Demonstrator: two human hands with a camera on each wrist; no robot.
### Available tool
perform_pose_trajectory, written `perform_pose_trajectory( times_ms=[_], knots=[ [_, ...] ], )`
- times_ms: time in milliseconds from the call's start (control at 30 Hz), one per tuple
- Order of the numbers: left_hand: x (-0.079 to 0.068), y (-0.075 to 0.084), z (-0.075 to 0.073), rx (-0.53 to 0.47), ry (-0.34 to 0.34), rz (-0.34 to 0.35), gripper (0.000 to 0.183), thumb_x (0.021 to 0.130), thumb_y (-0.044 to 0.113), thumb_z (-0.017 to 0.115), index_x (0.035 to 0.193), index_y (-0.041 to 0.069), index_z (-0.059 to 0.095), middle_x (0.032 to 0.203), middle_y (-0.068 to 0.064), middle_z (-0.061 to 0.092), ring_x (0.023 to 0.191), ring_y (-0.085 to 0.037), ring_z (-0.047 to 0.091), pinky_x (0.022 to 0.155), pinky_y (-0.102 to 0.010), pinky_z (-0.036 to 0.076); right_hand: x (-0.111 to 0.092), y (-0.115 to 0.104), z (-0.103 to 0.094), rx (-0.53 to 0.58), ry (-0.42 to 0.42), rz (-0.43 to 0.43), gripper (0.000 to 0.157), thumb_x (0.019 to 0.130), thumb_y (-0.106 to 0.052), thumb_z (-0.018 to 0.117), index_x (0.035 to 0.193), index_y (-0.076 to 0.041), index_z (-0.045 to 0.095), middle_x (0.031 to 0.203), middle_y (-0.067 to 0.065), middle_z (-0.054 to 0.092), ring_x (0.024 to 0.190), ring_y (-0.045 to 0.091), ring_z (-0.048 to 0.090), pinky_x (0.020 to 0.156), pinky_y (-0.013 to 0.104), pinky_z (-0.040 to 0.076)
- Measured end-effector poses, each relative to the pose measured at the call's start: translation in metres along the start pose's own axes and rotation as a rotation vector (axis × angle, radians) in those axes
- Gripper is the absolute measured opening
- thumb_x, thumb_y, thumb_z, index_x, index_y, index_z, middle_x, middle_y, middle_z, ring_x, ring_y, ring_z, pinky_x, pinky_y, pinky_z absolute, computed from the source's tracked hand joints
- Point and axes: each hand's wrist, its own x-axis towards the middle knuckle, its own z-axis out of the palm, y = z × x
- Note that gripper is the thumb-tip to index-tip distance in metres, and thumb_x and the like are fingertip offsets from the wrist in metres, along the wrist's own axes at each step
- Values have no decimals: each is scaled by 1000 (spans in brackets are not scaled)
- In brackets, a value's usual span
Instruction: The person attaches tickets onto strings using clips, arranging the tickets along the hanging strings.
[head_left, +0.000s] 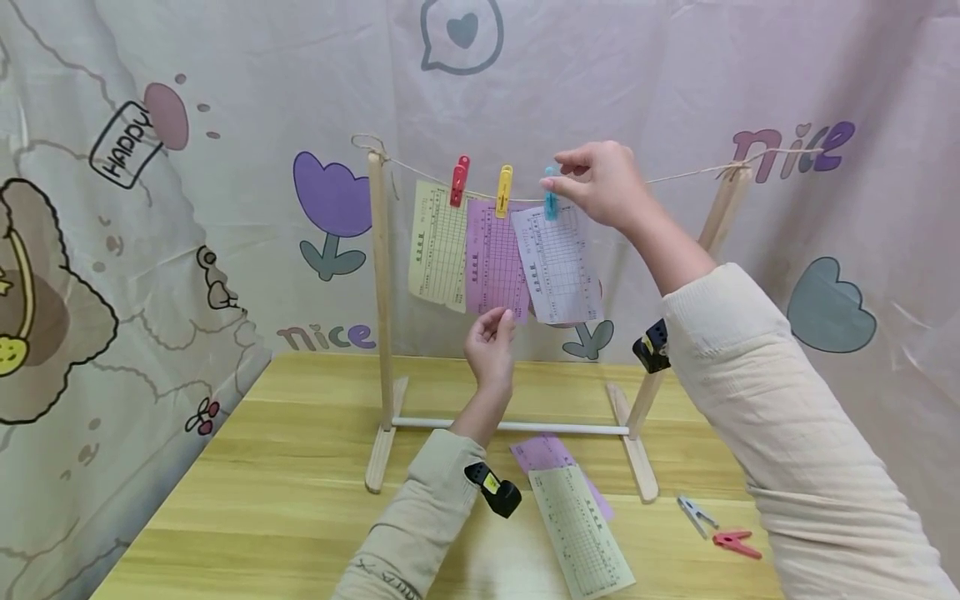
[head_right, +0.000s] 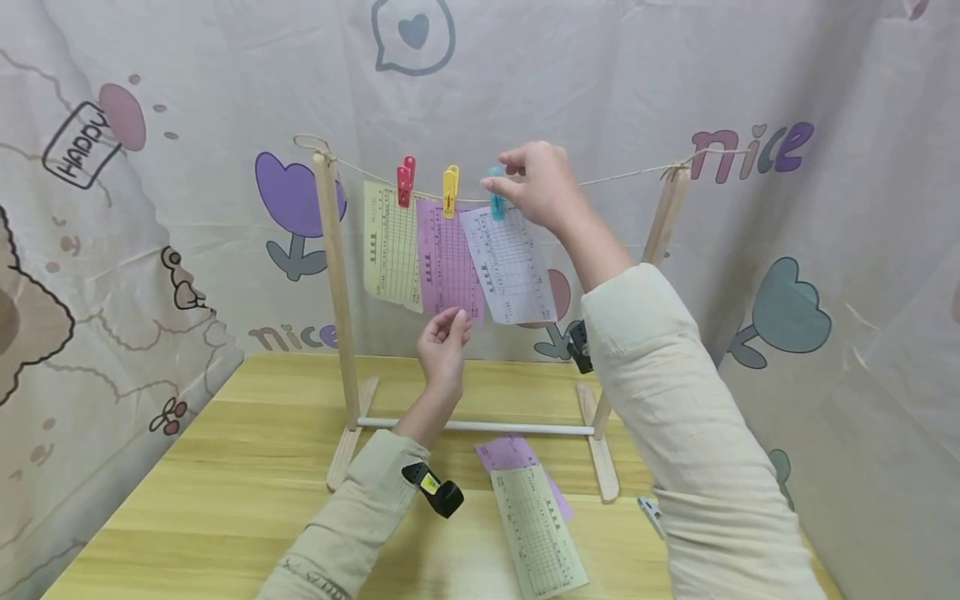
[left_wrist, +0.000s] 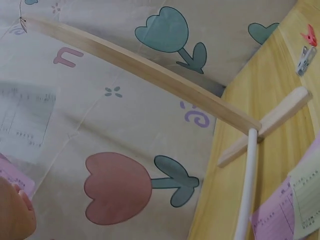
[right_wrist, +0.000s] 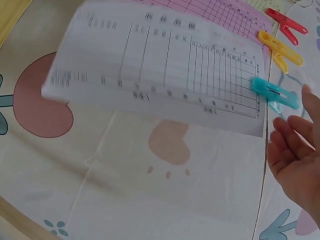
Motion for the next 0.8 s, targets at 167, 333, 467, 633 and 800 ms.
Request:
perform_pose_trajectory(
  times_ms=[167,333,467,633,800],
  knots=[
    [1,-9,-9,21,15,-9,19,85,7,65,99,-5,62,87,-8,65,72,-5,59,71,-19,54,-6,6,0,18,70,-36,45,89,-23,62,128,-1,54,124,21,57,114,31,51,96,44,44],
    [0,-14,-16,43,23,-25,17,84,6,66,97,-4,63,85,-6,65,71,-5,60,70,-19,54,-14,11,0,54,193,-91,41,88,-18,64,124,0,57,118,21,61,109,30,53,92,42,45],
    [-3,-19,-23,72,4,-25,18,84,6,66,98,-5,63,84,-6,64,72,-6,58,70,-17,53,-23,15,2,97,303,-135,34,87,-15,63,118,-1,62,110,19,64,103,26,54,87,36,46],
    [-5,-26,-32,124,-21,-19,19,84,6,66,97,-7,63,83,-7,63,70,-5,56,66,-13,50,-35,22,7,129,416,-200,26,86,-11,64,110,0,66,105,18,67,99,25,55,82,28,44],
    [-8,-35,-38,201,-69,18,17,83,5,66,94,-8,63,84,-15,65,67,-4,55,63,-12,48,-52,26,12,123,505,-261,23,84,-8,66,104,3,67,103,19,68,97,28,56,78,25,42]
  ],
)
